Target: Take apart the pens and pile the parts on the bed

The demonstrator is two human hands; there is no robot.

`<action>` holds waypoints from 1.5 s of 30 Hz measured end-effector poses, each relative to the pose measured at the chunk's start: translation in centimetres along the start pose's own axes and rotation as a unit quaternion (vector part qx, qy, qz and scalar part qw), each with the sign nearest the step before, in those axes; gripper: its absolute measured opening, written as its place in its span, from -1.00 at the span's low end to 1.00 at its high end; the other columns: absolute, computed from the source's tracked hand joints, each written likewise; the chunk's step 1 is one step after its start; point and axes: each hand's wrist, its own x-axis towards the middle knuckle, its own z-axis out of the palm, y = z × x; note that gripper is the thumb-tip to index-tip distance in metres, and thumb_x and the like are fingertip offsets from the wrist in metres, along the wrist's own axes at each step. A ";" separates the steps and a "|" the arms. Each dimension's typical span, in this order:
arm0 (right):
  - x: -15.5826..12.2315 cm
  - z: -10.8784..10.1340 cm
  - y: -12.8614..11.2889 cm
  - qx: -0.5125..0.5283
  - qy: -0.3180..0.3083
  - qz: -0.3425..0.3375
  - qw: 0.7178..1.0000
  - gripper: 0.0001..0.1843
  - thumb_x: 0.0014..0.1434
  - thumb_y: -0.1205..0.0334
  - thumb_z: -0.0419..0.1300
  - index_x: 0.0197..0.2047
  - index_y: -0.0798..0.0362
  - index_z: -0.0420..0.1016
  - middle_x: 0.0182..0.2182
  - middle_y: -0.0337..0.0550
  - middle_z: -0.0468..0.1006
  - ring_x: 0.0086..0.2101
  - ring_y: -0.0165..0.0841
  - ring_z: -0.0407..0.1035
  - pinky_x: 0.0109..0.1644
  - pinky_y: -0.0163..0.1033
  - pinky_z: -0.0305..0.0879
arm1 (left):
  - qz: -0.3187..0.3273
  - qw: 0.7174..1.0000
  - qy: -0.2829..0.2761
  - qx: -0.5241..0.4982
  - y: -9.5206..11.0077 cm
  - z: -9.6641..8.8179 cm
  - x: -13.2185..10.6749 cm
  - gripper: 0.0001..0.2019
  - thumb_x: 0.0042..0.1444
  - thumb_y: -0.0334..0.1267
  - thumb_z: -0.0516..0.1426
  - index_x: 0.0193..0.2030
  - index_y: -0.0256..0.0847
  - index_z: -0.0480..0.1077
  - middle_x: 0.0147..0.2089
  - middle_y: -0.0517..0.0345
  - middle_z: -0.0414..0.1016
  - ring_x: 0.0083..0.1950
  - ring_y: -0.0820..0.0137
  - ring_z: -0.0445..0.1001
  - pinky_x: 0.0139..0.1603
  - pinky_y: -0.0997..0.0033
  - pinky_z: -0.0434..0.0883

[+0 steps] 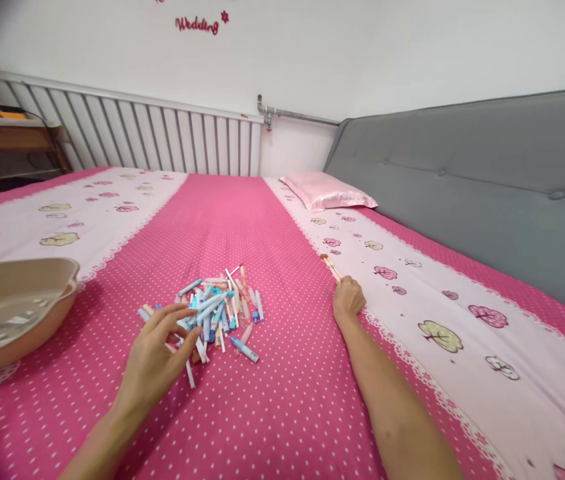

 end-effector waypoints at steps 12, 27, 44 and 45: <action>-1.8 -0.9 0.5 0.003 0.030 0.009 1.000 -0.58 0.19 0.03 -0.10 0.01 0.12 0.17 -0.09 0.03 0.25 -0.21 -0.22 0.32 -0.29 -0.21 0.21 | 0.005 1.000 0.006 0.003 0.3 -0.1 0.1 -0.73 0.08 -0.10 0.03 -0.17 -0.20 0.37 -0.03 0.03 0.32 -0.44 0.51 0.41 -0.33 0.37 0.42; -15.0 -10.2 15.3 -0.070 -0.115 -0.046 0.990 -0.35 0.14 -0.16 -0.27 0.20 -0.04 0.10 0.16 0.03 0.12 0.12 -0.02 -0.02 0.11 0.16 -0.15 | 0.010 0.987 0.044 0.157 -0.5 -5.5 -11.5 -0.76 0.12 -0.27 -0.05 -0.09 -0.25 0.28 -0.05 -0.07 0.35 -0.03 0.26 0.36 -0.04 0.26 0.34; -19.4 -13.1 22.6 0.014 -0.215 0.035 0.976 -0.20 0.07 -0.30 -0.36 0.29 -0.09 -0.23 0.29 -0.05 -0.33 0.23 -0.01 -0.43 0.14 0.28 -0.42 | -0.046 0.936 -0.214 0.277 -4.0 -18.0 -20.5 -0.40 0.08 0.10 -0.10 0.21 -0.15 0.12 0.26 -0.10 0.10 0.28 0.08 0.02 0.20 -0.01 -0.04; -19.3 -13.0 22.6 0.016 -0.219 0.038 0.975 -0.20 0.07 -0.30 -0.36 0.29 -0.09 -0.23 0.29 -0.05 -0.34 0.23 0.00 -0.44 0.13 0.29 -0.44 | -0.055 0.932 -0.218 0.284 -4.4 -18.5 -20.4 -0.39 0.08 0.10 -0.10 0.22 -0.15 0.11 0.26 -0.11 0.10 0.27 0.08 0.02 0.19 -0.01 -0.01</action>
